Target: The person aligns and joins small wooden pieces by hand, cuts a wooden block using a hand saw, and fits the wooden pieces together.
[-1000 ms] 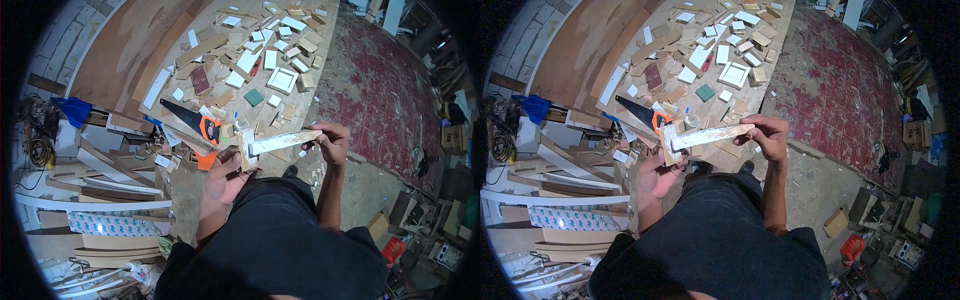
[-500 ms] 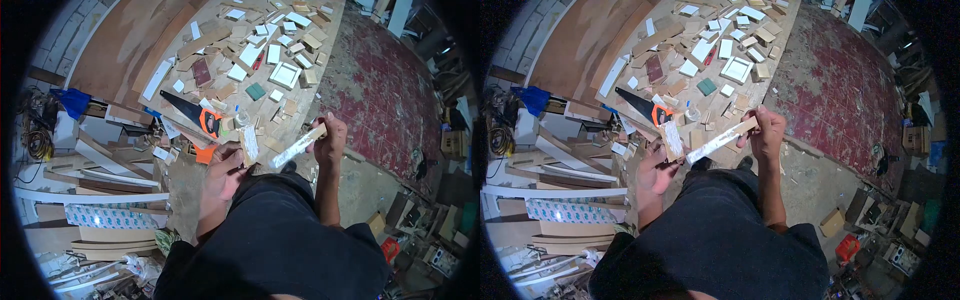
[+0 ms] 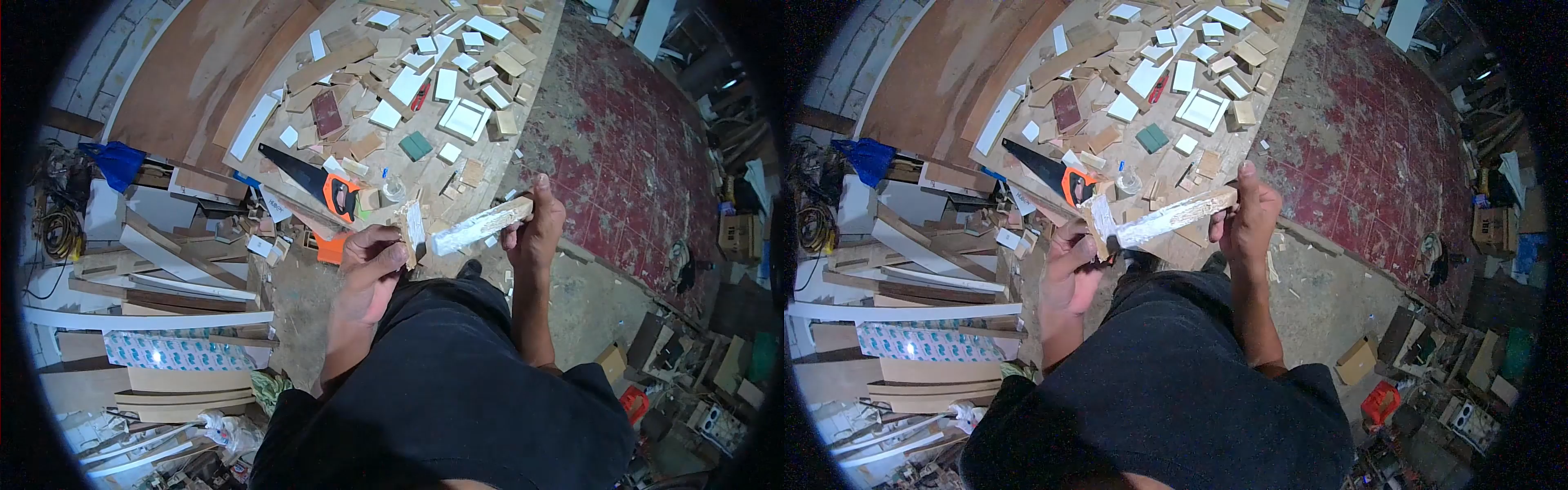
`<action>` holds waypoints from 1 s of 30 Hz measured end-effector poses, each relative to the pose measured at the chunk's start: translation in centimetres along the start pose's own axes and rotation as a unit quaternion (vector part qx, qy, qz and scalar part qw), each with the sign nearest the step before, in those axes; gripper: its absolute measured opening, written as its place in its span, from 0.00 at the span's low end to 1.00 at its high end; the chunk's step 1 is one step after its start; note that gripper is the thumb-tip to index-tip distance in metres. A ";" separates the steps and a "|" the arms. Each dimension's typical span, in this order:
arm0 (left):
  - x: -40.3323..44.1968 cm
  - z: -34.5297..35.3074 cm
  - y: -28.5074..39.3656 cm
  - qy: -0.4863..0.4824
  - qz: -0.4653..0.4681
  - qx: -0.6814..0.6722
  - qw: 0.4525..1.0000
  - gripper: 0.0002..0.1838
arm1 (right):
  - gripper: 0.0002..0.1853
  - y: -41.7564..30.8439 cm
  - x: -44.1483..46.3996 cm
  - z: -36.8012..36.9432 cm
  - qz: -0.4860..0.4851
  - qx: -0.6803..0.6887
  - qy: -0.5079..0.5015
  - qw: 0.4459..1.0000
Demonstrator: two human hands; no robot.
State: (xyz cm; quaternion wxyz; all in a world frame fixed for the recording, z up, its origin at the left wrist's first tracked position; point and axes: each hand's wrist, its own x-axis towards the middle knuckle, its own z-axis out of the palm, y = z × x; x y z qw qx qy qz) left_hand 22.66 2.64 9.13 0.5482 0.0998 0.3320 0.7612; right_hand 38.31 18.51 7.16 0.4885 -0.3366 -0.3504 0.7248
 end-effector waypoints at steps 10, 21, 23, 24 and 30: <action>0.7 2.5 0.6 0.014 0.151 0.186 0.971 0.14 | 0.27 -1.1 -0.7 0.5 -0.221 -0.031 0.052 0.973; 0.9 2.7 1.1 0.025 0.190 0.161 0.968 0.15 | 0.19 -2.2 -1.1 -0.3 -0.340 -0.196 -0.022 0.919; 1.0 2.1 1.0 0.024 0.176 0.138 0.974 0.14 | 0.20 -2.0 -1.0 -0.4 -0.339 -0.187 -0.016 0.922; 1.0 1.9 0.9 0.022 0.162 0.114 0.980 0.14 | 0.21 -1.9 -0.9 -0.4 -0.338 -0.177 -0.010 0.924; 1.3 0.8 1.0 0.024 0.106 0.063 0.992 0.14 | 0.20 -1.4 -0.5 0.7 -0.329 -0.128 0.031 0.935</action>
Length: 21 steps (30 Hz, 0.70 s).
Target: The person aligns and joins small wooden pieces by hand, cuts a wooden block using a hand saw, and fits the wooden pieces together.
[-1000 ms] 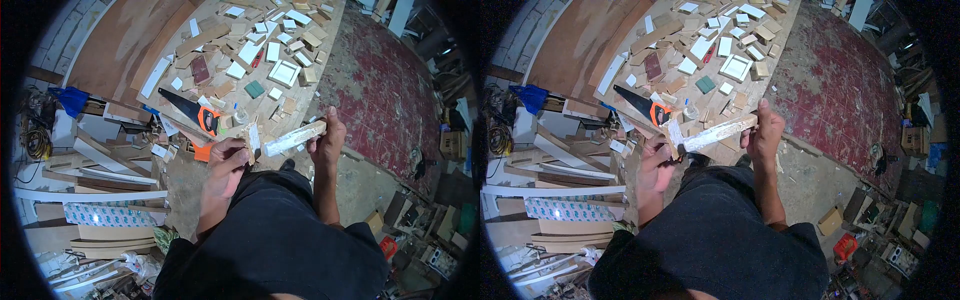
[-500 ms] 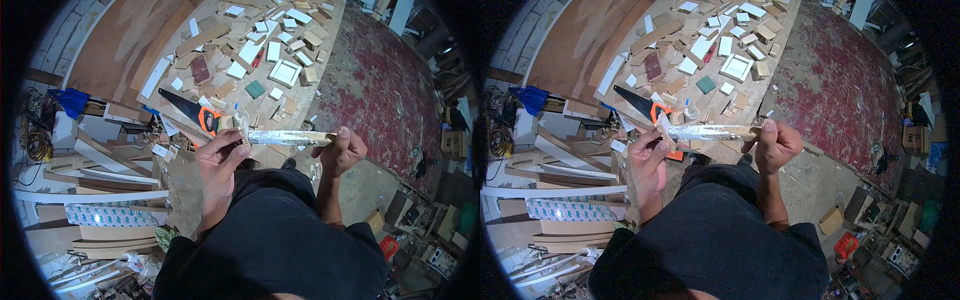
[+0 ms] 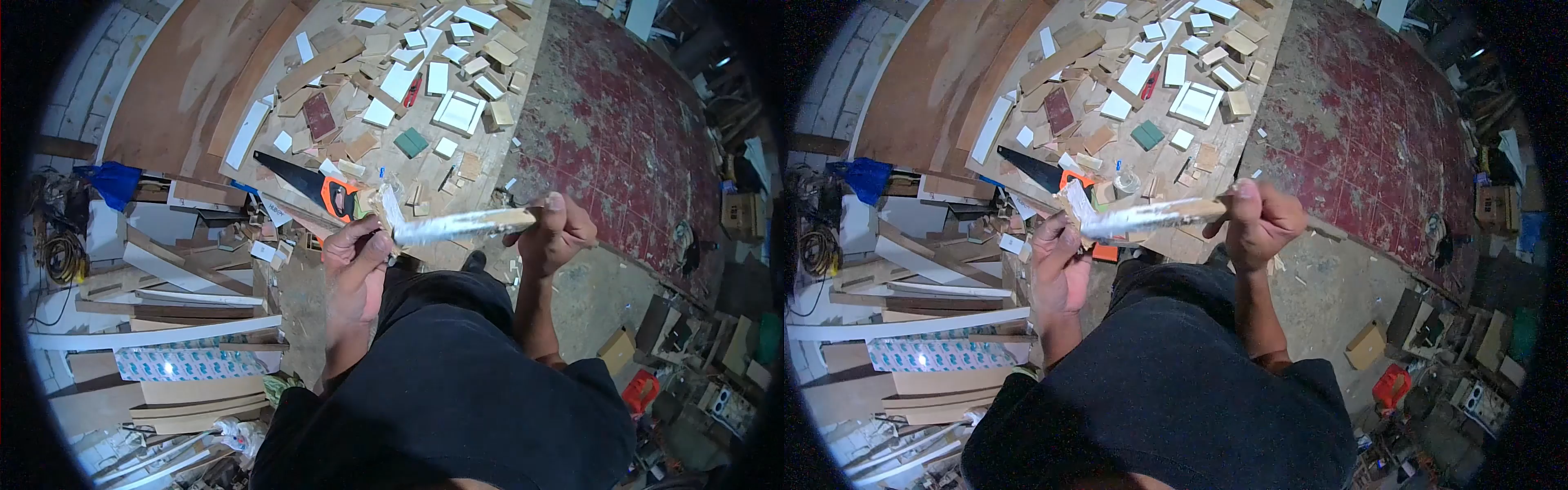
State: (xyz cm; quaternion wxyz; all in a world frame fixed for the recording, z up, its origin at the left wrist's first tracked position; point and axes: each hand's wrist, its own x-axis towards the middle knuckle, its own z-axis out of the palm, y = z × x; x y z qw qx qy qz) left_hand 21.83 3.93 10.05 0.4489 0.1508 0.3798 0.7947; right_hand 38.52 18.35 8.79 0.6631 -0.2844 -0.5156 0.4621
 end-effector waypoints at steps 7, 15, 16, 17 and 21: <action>1.4 -1.0 2.0 0.006 -0.056 -0.017 0.998 0.13 | 0.19 0.0 -1.1 1.7 0.000 -0.026 -0.028 0.999; 3.9 -6.3 3.6 -0.050 -0.099 -0.034 0.993 0.16 | 0.18 1.1 -1.9 5.2 -0.019 -0.061 0.014 0.998; 4.4 -6.6 4.0 -0.053 -0.103 -0.038 0.993 0.16 | 0.18 1.2 -2.1 5.7 -0.032 -0.096 0.015 0.995; 5.0 -6.7 4.6 -0.050 -0.091 0.004 0.995 0.16 | 0.18 1.4 -2.4 6.0 -0.036 -0.102 0.017 0.994; 7.4 -8.1 6.3 -0.037 -0.088 0.018 0.995 0.12 | 0.18 1.8 -3.4 8.4 -0.102 -0.175 -0.006 0.979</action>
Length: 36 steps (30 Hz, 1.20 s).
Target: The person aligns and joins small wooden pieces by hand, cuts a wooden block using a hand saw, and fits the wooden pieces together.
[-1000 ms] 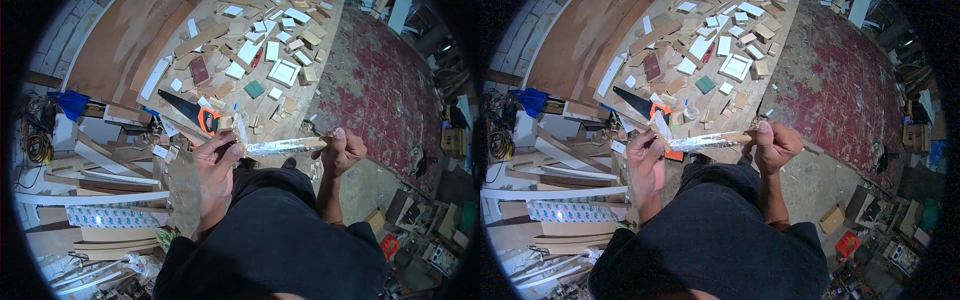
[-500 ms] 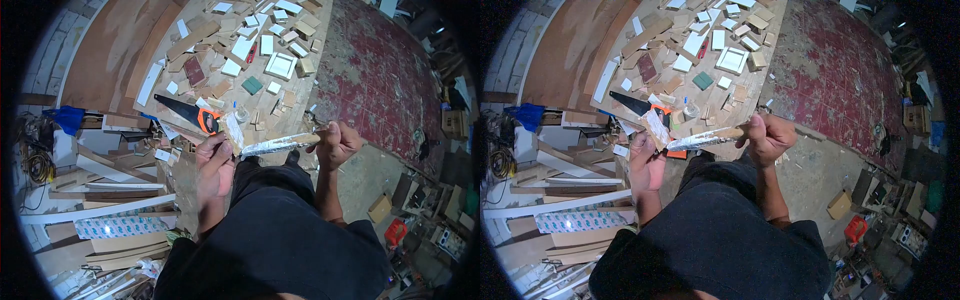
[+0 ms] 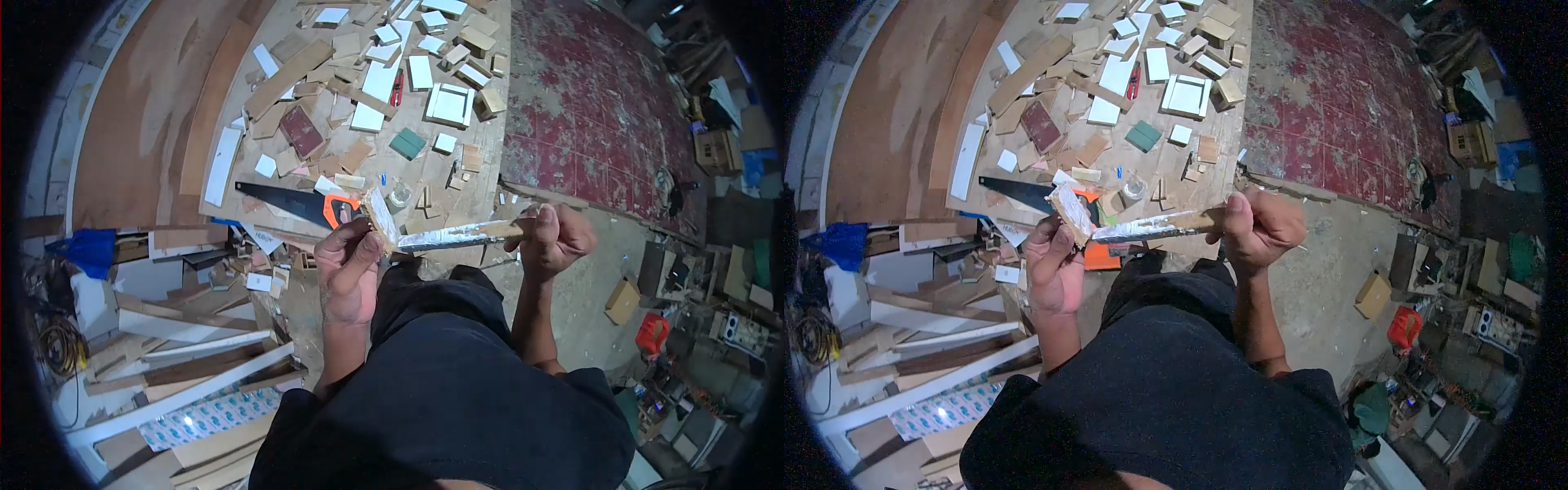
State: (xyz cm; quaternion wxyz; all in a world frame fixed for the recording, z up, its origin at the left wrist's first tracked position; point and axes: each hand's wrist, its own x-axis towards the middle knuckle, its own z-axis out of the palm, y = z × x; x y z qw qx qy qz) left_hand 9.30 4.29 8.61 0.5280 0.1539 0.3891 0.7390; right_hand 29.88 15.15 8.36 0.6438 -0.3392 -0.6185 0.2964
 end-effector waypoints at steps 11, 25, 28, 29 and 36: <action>4.2 -6.0 4.6 -0.051 -0.118 -0.124 0.984 0.12 | 0.16 0.0 -2.5 6.5 -0.012 -0.025 0.062 0.998; 1.9 -8.8 8.8 0.040 -0.099 -0.170 0.980 0.07 | 0.15 0.6 -1.8 11.8 0.105 0.270 -0.098 0.952; 0.9 -8.9 8.7 0.011 -0.107 -0.216 0.970 0.07 | 0.14 1.0 -1.6 12.1 0.110 0.302 -0.138 0.937; 0.6 -8.5 8.5 0.028 -0.094 -0.219 0.971 0.08 | 0.14 1.1 -1.4 12.1 0.102 0.319 -0.159 0.929; -1.1 -6.6 7.4 -0.002 -0.036 -0.269 0.963 0.09 | 0.11 0.4 -0.6 11.5 0.085 0.338 -0.180 0.920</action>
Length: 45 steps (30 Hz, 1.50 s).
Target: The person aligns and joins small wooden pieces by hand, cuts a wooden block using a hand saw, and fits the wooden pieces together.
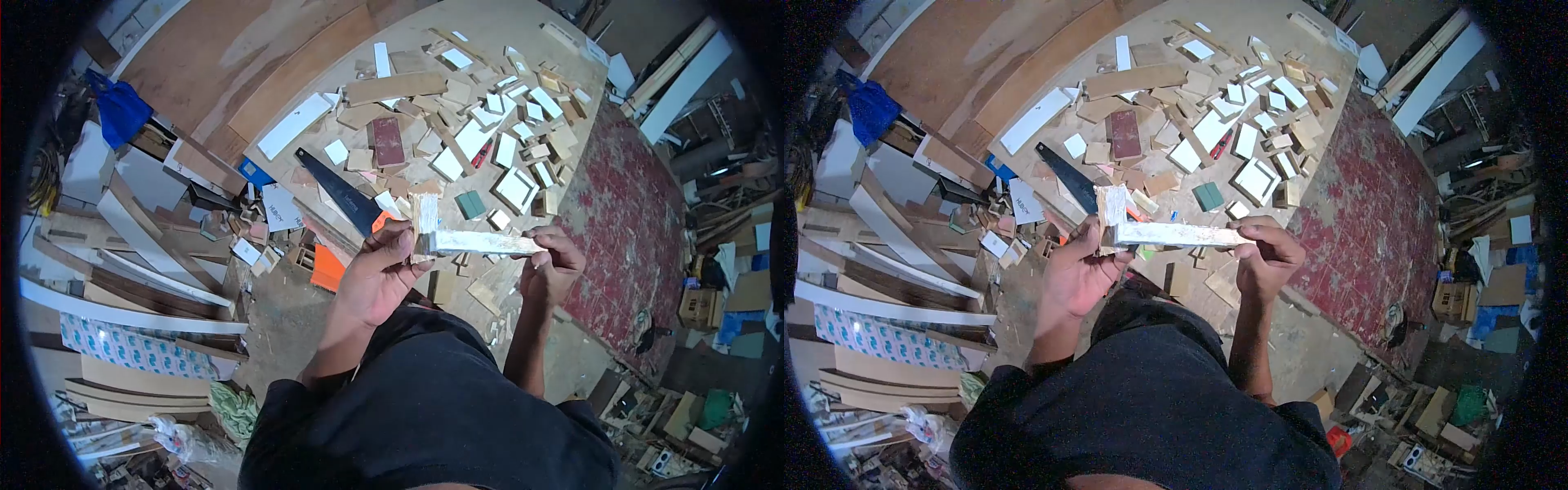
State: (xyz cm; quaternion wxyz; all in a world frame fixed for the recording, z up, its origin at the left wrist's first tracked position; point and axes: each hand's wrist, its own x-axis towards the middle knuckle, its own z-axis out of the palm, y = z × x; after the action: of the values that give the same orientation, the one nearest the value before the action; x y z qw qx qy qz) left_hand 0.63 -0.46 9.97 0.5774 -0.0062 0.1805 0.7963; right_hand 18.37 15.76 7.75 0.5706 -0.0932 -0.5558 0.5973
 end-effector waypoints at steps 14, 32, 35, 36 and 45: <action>-2.4 2.1 -4.7 0.018 0.025 0.033 0.999 0.07 | 0.11 -2.7 -0.1 -3.8 -0.038 -0.004 -0.034 0.999; -2.9 0.9 -5.0 -0.003 0.000 -0.019 1.000 0.02 | 0.10 -0.9 0.1 -3.5 0.037 0.025 -0.115 0.992; -2.7 0.8 -4.2 0.042 0.013 0.010 0.999 0.03 | 0.11 -0.6 -0.3 -3.9 0.064 0.017 -0.146 0.987; -2.6 0.8 -3.9 0.037 0.011 0.020 0.999 0.04 | 0.11 -0.4 -0.3 -3.7 0.063 0.016 -0.144 0.987; -1.3 -1.7 -0.5 0.008 -0.048 0.053 0.997 0.06 | 0.09 2.5 -1.7 -2.2 0.090 0.020 -0.084 0.992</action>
State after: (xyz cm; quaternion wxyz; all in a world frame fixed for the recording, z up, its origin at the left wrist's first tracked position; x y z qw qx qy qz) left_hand 1.23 -2.04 8.55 0.6130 0.0089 0.2265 0.7569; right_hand 19.13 16.37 4.09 0.4680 -0.0810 -0.5788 0.6629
